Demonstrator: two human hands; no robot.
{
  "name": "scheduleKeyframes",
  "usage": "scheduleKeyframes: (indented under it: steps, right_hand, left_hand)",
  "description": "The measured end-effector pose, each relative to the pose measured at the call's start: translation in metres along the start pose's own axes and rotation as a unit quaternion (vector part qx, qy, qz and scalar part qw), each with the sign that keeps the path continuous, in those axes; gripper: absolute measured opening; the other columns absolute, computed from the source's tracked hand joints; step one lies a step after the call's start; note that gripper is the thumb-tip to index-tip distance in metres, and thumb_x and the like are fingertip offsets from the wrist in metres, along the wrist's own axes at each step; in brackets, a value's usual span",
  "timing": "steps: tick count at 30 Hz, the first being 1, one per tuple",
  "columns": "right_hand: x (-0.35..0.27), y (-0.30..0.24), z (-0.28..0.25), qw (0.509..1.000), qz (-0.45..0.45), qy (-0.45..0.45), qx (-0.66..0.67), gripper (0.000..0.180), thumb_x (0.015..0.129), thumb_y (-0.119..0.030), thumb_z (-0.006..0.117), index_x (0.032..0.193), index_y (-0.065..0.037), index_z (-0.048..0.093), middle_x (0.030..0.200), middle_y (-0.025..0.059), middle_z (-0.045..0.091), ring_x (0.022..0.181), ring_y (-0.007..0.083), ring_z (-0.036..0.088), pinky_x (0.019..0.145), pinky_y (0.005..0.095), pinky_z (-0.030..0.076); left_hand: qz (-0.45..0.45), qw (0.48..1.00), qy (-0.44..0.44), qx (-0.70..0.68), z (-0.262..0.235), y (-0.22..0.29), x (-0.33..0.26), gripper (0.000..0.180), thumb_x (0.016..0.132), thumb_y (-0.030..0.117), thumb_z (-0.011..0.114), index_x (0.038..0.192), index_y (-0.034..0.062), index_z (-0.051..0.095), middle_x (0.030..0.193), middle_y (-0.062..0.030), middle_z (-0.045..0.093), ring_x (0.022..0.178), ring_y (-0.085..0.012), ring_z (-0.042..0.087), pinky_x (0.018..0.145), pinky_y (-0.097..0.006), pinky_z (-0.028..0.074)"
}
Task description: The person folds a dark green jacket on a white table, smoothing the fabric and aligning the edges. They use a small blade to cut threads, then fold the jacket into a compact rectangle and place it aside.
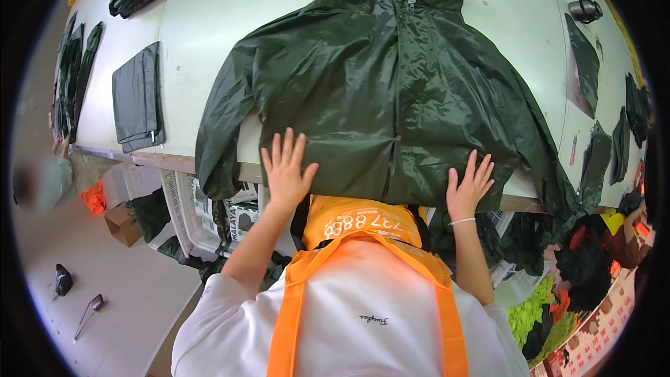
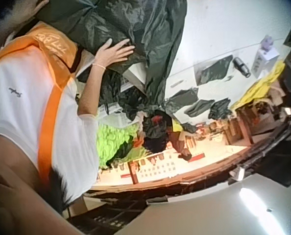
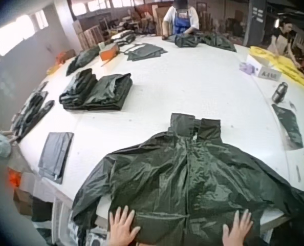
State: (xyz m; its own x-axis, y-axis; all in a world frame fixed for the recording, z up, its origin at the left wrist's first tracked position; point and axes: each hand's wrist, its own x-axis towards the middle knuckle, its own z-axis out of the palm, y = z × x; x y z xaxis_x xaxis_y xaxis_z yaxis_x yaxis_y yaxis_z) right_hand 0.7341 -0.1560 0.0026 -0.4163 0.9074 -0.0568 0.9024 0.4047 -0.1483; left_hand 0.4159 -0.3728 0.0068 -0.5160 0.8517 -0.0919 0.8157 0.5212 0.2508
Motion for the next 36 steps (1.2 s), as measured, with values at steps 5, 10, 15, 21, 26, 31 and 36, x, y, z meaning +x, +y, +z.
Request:
scheduleKeyframes:
  steps: [5,10,15,21,26,31,36]
  right_hand:
    - [0.077,0.006,0.022,0.998,-0.032,0.038,-0.024,0.065,0.092,-0.046,0.046,0.147,-0.018,0.024,0.152,0.018,0.018,0.139,0.0386,0.016,0.108,0.0589,0.013]
    - [0.199,0.0,0.038,0.991,-0.054,0.114,-0.031,0.065,0.091,-0.055,0.042,0.146,-0.023,0.027,0.151,0.0145,0.022,0.139,0.0339,0.02,0.108,0.058,0.014]
    - [0.228,-0.051,0.033,0.984,-0.098,0.133,-0.058,0.059,0.093,-0.05,0.039,0.136,-0.009,0.042,0.148,0.0188,0.027,0.137,0.0385,0.023,0.106,0.0597,0.019]
    - [0.102,-0.116,0.02,0.95,-0.11,0.056,0.287,0.019,0.078,-0.013,0.071,0.089,0.001,0.063,0.124,0.0196,0.052,0.112,0.0327,0.05,0.092,0.0376,0.042]
    - [0.097,-0.131,0.015,0.859,0.056,-0.079,0.503,0.013,0.079,-0.006,0.067,0.089,0.001,0.065,0.083,0.0118,0.065,0.065,0.0206,0.062,0.061,0.0296,0.049]
    - [0.098,-0.142,0.032,0.923,-0.03,0.021,0.383,0.011,0.076,-0.006,0.067,0.085,0.001,0.066,0.077,0.0124,0.065,0.065,0.0217,0.064,0.061,0.0309,0.049]
    - [0.098,-0.145,0.033,0.874,0.02,-0.043,0.484,0.016,0.074,-0.01,0.071,0.083,0.001,0.065,0.078,0.0131,0.065,0.067,0.0232,0.063,0.063,0.0326,0.049]
  left_hand:
    - [0.033,0.998,0.054,0.03,0.009,-0.023,0.073,0.069,0.082,0.045,0.058,0.141,0.0146,0.037,0.148,-0.0088,0.031,0.134,-0.0332,0.029,0.108,-0.057,0.017]
    - [0.053,0.991,0.115,0.043,0.019,-0.033,0.185,0.068,0.085,0.052,0.051,0.142,0.0182,0.034,0.147,-0.0062,0.032,0.127,-0.0306,0.036,0.107,-0.057,0.02]
    - [0.086,0.969,0.221,0.062,0.008,0.008,0.223,0.047,0.084,0.031,0.061,0.124,0.0092,0.05,0.131,-0.0144,0.049,0.119,-0.0323,0.045,0.098,-0.049,0.034]
    - [0.019,0.997,-0.044,-0.067,0.02,0.116,0.158,0.046,0.074,0.049,0.068,0.066,0.0043,0.064,0.066,-0.015,0.064,0.066,-0.0338,0.064,0.058,-0.041,0.05]
    - [-0.004,0.991,-0.128,-0.047,0.01,0.126,0.172,0.04,0.077,0.042,0.068,0.074,0.0022,0.068,0.072,-0.0127,0.067,0.07,-0.0288,0.067,0.062,-0.037,0.053]
    - [-0.046,0.938,-0.217,-0.266,0.03,0.109,0.182,0.034,0.082,0.034,0.063,0.074,0.0008,0.066,0.072,-0.0134,0.066,0.065,-0.0257,0.065,0.058,-0.035,0.05]
    - [-0.059,0.826,-0.247,-0.503,0.032,0.097,0.173,0.027,0.092,0.021,0.053,0.071,0.0035,0.052,0.061,-0.0002,0.053,0.056,-0.0089,0.051,0.052,-0.024,0.043]
